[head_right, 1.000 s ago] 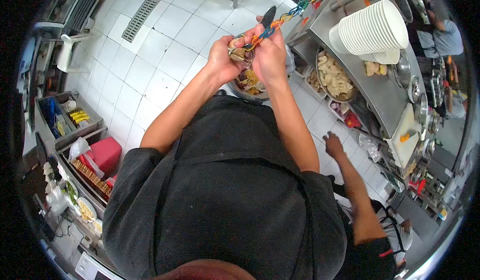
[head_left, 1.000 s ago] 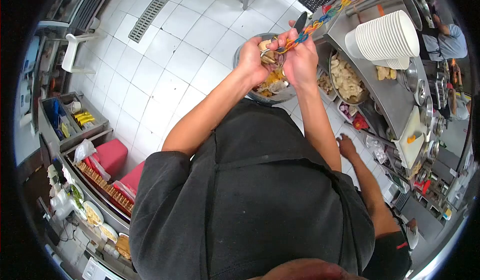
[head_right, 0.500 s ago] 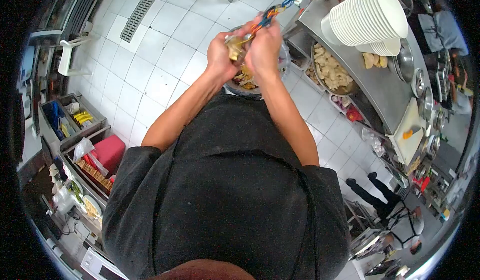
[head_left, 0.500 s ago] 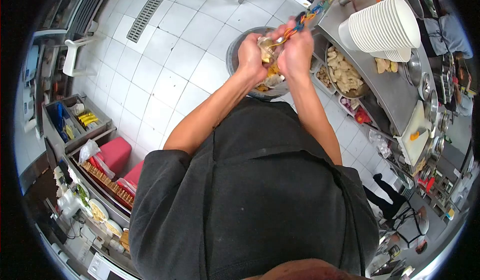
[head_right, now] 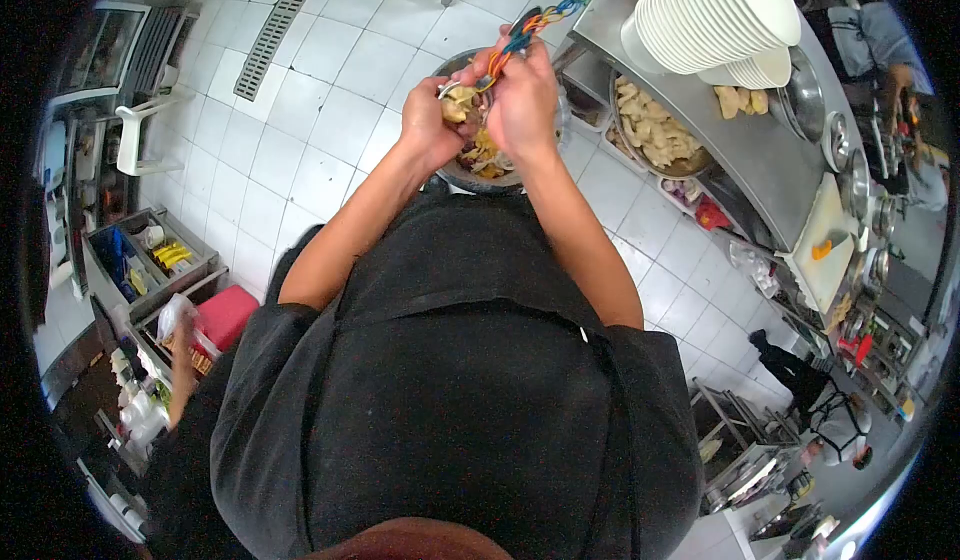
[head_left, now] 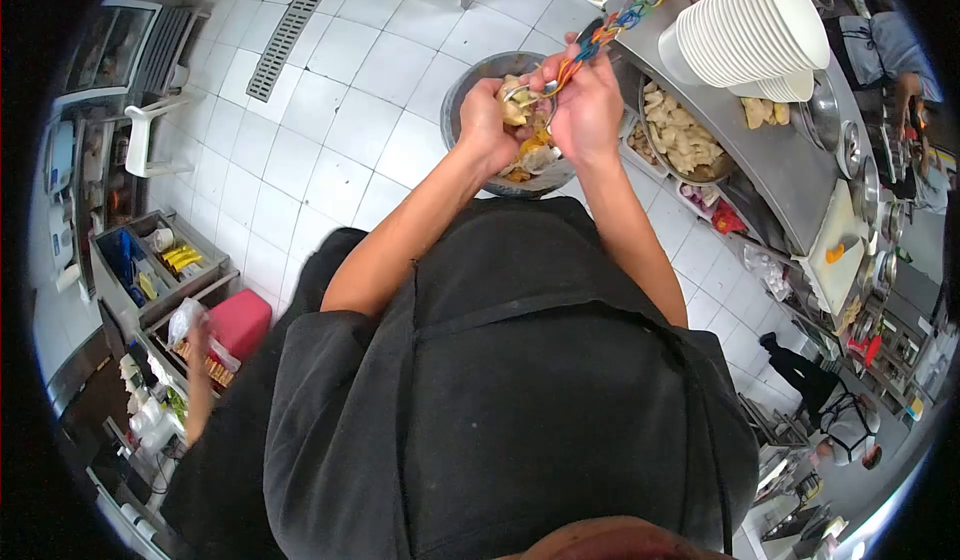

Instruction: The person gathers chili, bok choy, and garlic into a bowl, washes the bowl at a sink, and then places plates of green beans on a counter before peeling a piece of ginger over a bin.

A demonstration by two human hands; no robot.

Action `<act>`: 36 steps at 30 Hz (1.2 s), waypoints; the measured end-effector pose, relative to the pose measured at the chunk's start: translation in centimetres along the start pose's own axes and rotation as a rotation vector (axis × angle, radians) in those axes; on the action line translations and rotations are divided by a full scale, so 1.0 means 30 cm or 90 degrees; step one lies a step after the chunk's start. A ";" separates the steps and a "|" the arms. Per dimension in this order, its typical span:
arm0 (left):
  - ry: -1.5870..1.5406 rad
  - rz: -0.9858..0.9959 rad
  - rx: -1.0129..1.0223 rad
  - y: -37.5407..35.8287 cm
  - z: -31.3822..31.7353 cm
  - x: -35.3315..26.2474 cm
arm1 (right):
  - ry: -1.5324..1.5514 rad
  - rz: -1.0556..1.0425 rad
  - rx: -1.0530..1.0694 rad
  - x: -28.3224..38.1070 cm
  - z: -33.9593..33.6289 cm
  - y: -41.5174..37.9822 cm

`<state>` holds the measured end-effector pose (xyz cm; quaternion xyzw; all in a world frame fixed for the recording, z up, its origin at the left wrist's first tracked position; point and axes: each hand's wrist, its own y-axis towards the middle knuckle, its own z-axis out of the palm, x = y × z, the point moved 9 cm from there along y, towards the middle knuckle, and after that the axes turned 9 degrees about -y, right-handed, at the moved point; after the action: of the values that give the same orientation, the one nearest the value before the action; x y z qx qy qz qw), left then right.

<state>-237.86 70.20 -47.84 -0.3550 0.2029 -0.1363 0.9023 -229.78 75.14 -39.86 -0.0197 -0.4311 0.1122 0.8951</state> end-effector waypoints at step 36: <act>0.058 0.096 0.091 -0.115 -0.022 -0.014 | -0.523 -0.207 -0.142 -0.040 -0.210 0.085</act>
<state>-238.89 67.53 -45.78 -0.2671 0.2598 -0.0978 0.9228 -226.06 77.76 -45.07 -0.0015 -0.7575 -0.0785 0.6481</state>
